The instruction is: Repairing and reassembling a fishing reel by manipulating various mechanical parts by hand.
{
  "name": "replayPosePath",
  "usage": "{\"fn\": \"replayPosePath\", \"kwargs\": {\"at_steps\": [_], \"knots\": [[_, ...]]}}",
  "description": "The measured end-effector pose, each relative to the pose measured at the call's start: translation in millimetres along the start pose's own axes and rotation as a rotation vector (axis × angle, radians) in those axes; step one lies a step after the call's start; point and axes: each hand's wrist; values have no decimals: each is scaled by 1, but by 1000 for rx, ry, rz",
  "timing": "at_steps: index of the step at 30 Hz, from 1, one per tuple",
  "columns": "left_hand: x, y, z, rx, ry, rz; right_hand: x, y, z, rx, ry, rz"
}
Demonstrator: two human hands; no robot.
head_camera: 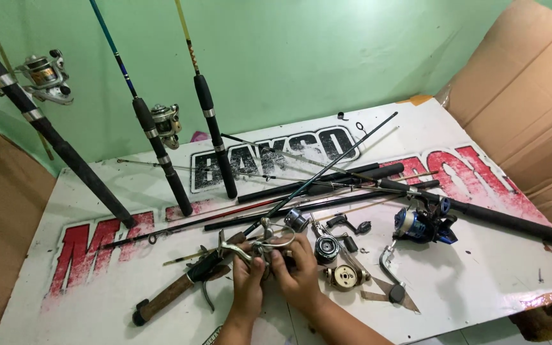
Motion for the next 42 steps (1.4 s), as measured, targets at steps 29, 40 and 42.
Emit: {"fn": "replayPosePath", "kwargs": {"at_steps": [29,40,42], "knots": [[0,15,-15,-63,32,25,0,-2,-1,27,-1,-3],[0,15,-11,-34,51,8,-3,-8,-2,30,-52,68],[2,18,-14,-44,42,-35,-3,1,-1,93,-44,50]]}}
Point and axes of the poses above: each hand's wrist, its own x-axis away from the middle knuckle, its own z-axis out of the back of the hand, y = z × x, and after that the axes turned 2 degrees about x, right-handed
